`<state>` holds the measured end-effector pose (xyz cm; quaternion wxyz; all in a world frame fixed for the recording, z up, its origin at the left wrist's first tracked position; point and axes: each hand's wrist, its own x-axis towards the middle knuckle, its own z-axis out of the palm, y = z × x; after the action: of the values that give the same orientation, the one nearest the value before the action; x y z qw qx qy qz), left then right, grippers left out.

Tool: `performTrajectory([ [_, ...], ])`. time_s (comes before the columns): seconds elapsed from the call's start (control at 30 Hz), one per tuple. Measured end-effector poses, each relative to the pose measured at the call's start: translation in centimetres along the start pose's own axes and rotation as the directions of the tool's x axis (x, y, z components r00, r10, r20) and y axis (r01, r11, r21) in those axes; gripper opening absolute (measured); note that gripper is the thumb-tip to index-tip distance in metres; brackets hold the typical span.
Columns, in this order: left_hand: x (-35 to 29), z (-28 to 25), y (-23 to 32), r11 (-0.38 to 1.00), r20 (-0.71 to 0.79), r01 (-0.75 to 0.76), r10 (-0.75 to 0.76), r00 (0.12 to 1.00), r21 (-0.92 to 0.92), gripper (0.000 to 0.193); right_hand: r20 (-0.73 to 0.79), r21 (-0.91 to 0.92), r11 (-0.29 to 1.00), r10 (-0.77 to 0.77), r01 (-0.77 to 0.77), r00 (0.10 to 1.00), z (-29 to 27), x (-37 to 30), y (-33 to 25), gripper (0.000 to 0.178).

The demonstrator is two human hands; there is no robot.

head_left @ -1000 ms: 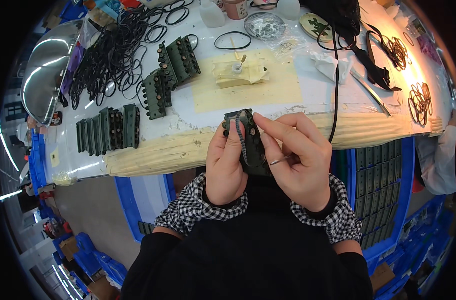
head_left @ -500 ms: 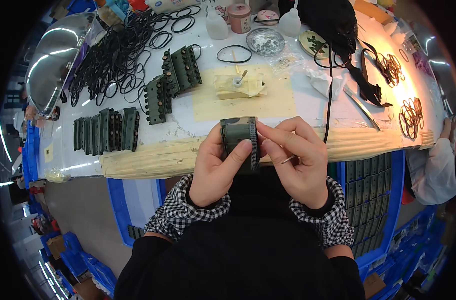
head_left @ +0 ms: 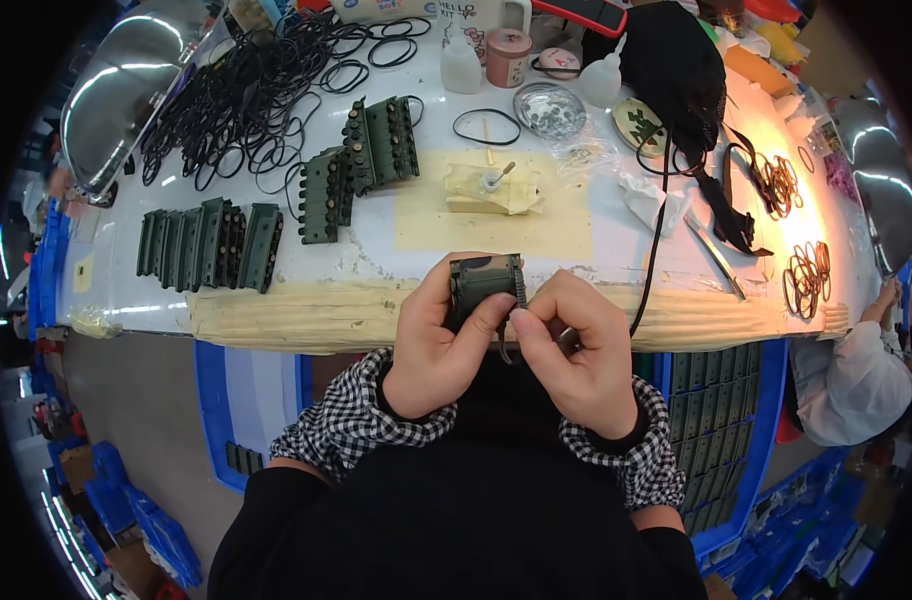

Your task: Assembling small electronic components into green plastic housings using tweezers and wires.

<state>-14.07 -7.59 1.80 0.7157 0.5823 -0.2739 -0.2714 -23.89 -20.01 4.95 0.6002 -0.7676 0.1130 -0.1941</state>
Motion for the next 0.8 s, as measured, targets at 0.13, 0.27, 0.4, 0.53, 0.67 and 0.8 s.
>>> performTrajectory([
  [0.13,-0.1,0.0,-0.1,0.989,0.02,0.077,-0.075,0.997,-0.124,0.024,-0.017,-0.041,0.999,-0.033,0.033,0.999,0.1,0.0,0.5,0.014],
  [0.27,0.1,0.1,-0.1,0.97,0.049,0.115,-0.107,0.993,-0.212,0.023,-0.068,-0.08,0.996,-0.052,0.046,0.996,0.8,0.0,0.5,0.013],
  [0.4,0.2,0.4,-0.1,0.96,0.04,0.053,-0.044,0.998,-0.275,0.023,-0.088,-0.073,0.991,-0.117,0.111,0.989,1.1,0.1,0.8,0.012],
  [0.53,0.5,-0.8,-0.6,0.964,0.124,-0.204,0.184,0.975,0.17,0.027,-0.063,0.161,0.986,0.065,-0.054,0.996,0.6,-0.2,0.9,0.01],
  [0.67,0.7,-0.4,-0.1,0.849,0.086,-0.372,0.368,0.926,0.375,0.026,0.05,0.482,0.848,0.224,-0.22,0.973,0.0,0.2,0.3,0.013],
  [0.8,1.2,-0.3,-0.1,0.744,0.128,-0.466,0.466,0.876,0.479,0.031,0.027,0.519,0.823,0.254,-0.231,0.967,0.1,0.3,-0.1,0.015],
])
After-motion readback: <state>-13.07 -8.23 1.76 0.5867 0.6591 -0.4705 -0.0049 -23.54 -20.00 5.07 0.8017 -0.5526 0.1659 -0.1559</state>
